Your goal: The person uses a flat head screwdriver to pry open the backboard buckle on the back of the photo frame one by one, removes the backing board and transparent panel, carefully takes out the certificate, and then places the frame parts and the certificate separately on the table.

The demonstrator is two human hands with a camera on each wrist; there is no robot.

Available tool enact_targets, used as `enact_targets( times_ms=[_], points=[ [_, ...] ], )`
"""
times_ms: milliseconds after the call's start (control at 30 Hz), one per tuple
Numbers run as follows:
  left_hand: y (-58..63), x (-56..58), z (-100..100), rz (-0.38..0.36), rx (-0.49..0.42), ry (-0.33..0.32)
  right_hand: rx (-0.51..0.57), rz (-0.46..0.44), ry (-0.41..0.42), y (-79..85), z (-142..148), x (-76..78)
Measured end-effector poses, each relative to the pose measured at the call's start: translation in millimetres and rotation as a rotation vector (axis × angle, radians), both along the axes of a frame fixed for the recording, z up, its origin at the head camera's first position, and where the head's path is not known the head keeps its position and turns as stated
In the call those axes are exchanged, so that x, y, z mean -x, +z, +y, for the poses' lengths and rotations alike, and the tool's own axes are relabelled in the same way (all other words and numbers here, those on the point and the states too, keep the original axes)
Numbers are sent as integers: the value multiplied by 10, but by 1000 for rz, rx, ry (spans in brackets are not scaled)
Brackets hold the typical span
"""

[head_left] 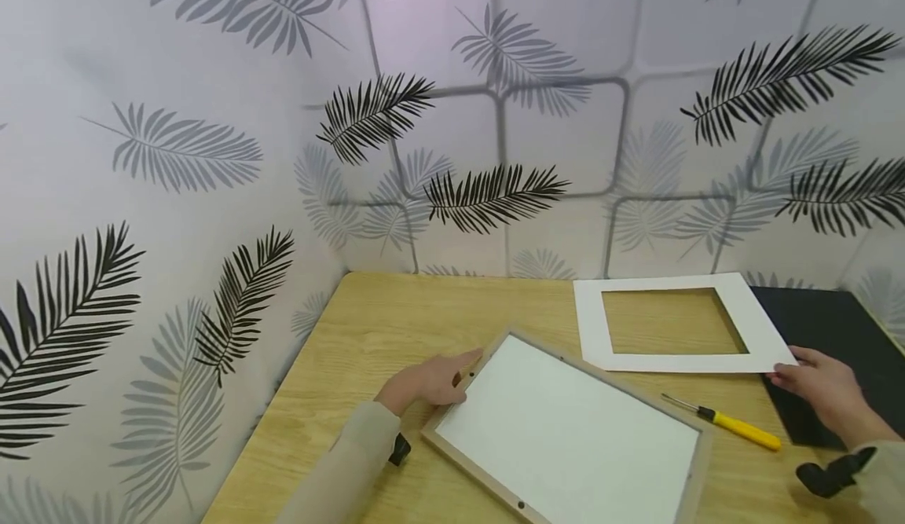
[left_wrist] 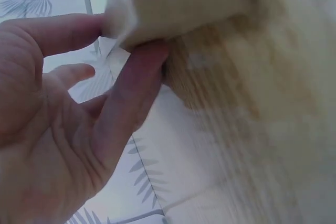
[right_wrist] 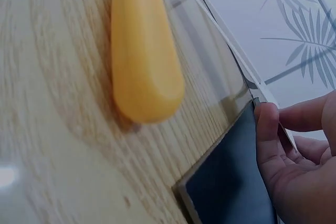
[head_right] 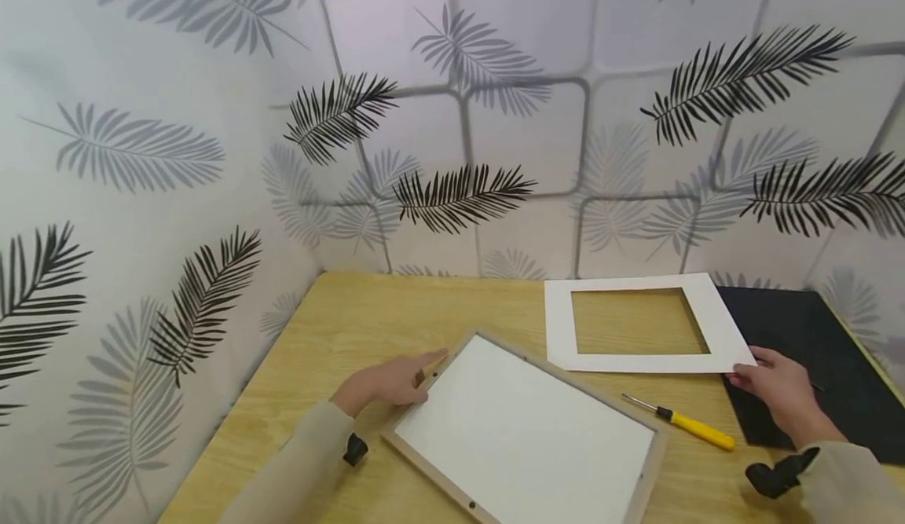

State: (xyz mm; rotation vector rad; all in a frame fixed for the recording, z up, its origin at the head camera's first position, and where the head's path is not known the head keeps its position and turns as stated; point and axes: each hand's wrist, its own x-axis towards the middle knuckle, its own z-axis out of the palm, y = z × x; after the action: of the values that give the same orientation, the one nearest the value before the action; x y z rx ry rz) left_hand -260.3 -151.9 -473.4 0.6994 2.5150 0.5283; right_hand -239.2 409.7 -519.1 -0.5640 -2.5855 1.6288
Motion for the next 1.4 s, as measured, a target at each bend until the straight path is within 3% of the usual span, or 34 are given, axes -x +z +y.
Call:
enact_targets(
  times_ms=[200, 333, 467, 633, 800, 900, 1167, 1400],
  points=[
    [60, -253, -66, -154, -13, 51, -54, -40, 74, 58, -74, 12],
    [61, -343, -127, -163, -3, 53, -205, -37, 155, 1, -98, 57],
    [3, -276, -199, -100, -50, 18, -331, -32, 213, 27, -162, 61],
    [2, -160, -211, -77, -124, -34, -486, -28, 277, 98, -223, 14],
    [72, -113, -219, -120, -52, -65, -576, 7, 361, 121, -240, 8],
    [85, -94, -225, -89, -6, -74, -624, 23, 395, 136, -226, 7],
    [37, -97, -238, 21, 55, -100, -620, -43, 371, 121, -169, -17],
    [-39, -152, -218, 39, 28, -91, -624, -26, 376, 117, -160, 41]
  ],
)
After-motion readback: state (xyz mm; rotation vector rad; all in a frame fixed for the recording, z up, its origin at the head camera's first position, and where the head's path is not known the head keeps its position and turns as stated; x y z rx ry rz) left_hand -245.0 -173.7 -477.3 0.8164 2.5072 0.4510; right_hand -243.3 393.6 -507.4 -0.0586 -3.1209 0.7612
